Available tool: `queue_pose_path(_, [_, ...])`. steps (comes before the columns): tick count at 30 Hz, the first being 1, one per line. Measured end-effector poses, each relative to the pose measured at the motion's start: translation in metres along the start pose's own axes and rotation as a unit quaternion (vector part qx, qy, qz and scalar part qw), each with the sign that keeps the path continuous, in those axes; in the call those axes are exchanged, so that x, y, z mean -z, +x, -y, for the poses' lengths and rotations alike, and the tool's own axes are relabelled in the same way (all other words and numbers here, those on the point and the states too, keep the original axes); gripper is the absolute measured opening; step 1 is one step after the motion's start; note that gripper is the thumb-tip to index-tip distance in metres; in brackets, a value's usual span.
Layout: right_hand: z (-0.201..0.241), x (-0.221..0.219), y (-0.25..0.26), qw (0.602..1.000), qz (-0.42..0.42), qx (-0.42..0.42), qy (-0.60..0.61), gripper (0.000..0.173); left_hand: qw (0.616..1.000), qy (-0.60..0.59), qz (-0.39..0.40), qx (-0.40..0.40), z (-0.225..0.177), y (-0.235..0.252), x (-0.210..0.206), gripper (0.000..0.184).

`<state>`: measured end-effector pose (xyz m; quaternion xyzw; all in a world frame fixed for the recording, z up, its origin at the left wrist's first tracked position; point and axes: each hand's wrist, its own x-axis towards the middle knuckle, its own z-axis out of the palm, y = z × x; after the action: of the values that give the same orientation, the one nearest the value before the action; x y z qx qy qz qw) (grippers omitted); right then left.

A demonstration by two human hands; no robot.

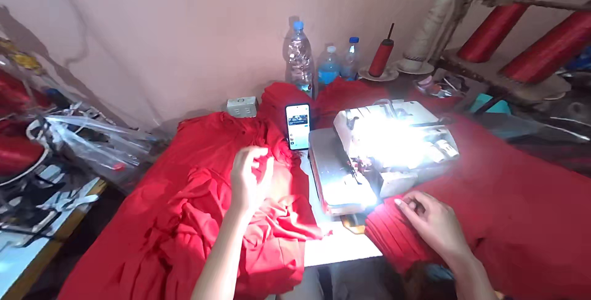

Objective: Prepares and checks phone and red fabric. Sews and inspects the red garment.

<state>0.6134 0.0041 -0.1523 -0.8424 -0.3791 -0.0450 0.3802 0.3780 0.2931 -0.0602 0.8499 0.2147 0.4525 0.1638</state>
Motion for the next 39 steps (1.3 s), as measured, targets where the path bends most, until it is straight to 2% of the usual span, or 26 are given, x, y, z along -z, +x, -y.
queue_pose_path(3, [-0.010,-0.017,-0.001,0.998,-0.056,0.015,-0.007,0.032,0.996,0.004,0.071,0.063,0.044,0.076,-0.055,0.044])
queue_pose_path(6, [-0.013,-0.023,-0.005,0.995,-0.095,0.029,0.004,0.031,0.987,-0.081,0.071,0.118,0.083,0.114,-0.105,0.050])
queue_pose_path(8, [-0.011,-0.020,-0.007,0.995,-0.090,0.017,0.029,0.028,0.978,-0.145,0.053,0.140,0.091,0.119,-0.126,0.051])
queue_pose_path(11, [-0.007,-0.014,-0.009,0.997,-0.066,-0.007,0.041,0.026,0.977,-0.167,0.051,0.121,0.086,0.114,-0.143,0.050])
queue_pose_path(15, [0.008,-0.007,-0.005,0.997,-0.038,-0.033,0.050,0.027,0.971,-0.202,0.022,0.128,0.086,0.120,-0.158,0.034])
queue_pose_path(19, [-0.001,-0.012,-0.011,0.995,-0.063,-0.037,0.061,0.033,0.960,-0.246,0.057,0.120,0.098,0.123,-0.150,0.044])
queue_pose_path(20, [-0.004,-0.014,-0.012,0.994,-0.076,-0.033,0.070,0.034,0.963,-0.237,0.074,0.107,0.102,0.123,-0.145,0.051])
queue_pose_path(21, [-0.007,-0.016,-0.013,0.993,-0.087,-0.027,0.077,0.034,0.968,-0.210,0.095,0.097,0.106,0.121,-0.139,0.066])
queue_pose_path(22, [-0.010,-0.018,-0.014,0.992,-0.093,-0.020,0.082,0.034,0.972,-0.174,0.124,0.097,0.110,0.118,-0.132,0.089])
queue_pose_path(24, [-0.009,-0.018,-0.014,0.992,-0.092,-0.008,0.082,0.034,0.963,-0.098,0.201,0.149,0.115,0.108,-0.122,0.139])
queue_pose_path(25, [-0.005,-0.017,-0.013,0.993,-0.086,-0.011,0.078,0.034,0.952,-0.059,0.239,0.180,0.117,0.100,-0.122,0.152])
queue_pose_path(27, [0.000,-0.015,-0.011,0.994,-0.078,-0.024,0.070,0.034,0.932,0.041,0.288,0.215,0.127,0.085,-0.132,0.164])
queue_pose_path(30, [0.006,-0.014,-0.009,0.994,-0.080,-0.038,0.066,0.033,0.914,0.087,0.318,0.237,0.116,0.083,-0.131,0.158])
queue_pose_path(33, [0.006,-0.015,-0.009,0.993,-0.087,-0.044,0.071,0.034,0.930,0.095,0.290,0.203,0.125,0.078,-0.140,0.158])
queue_pose_path(37, [0.005,-0.015,-0.008,0.993,-0.084,-0.043,0.071,0.034,0.940,0.097,0.272,0.183,0.106,0.079,-0.135,0.148])
queue_pose_path(39, [0.007,-0.014,-0.008,0.993,-0.082,-0.040,0.070,0.033,0.942,0.105,0.269,0.171,0.103,0.079,-0.137,0.149])
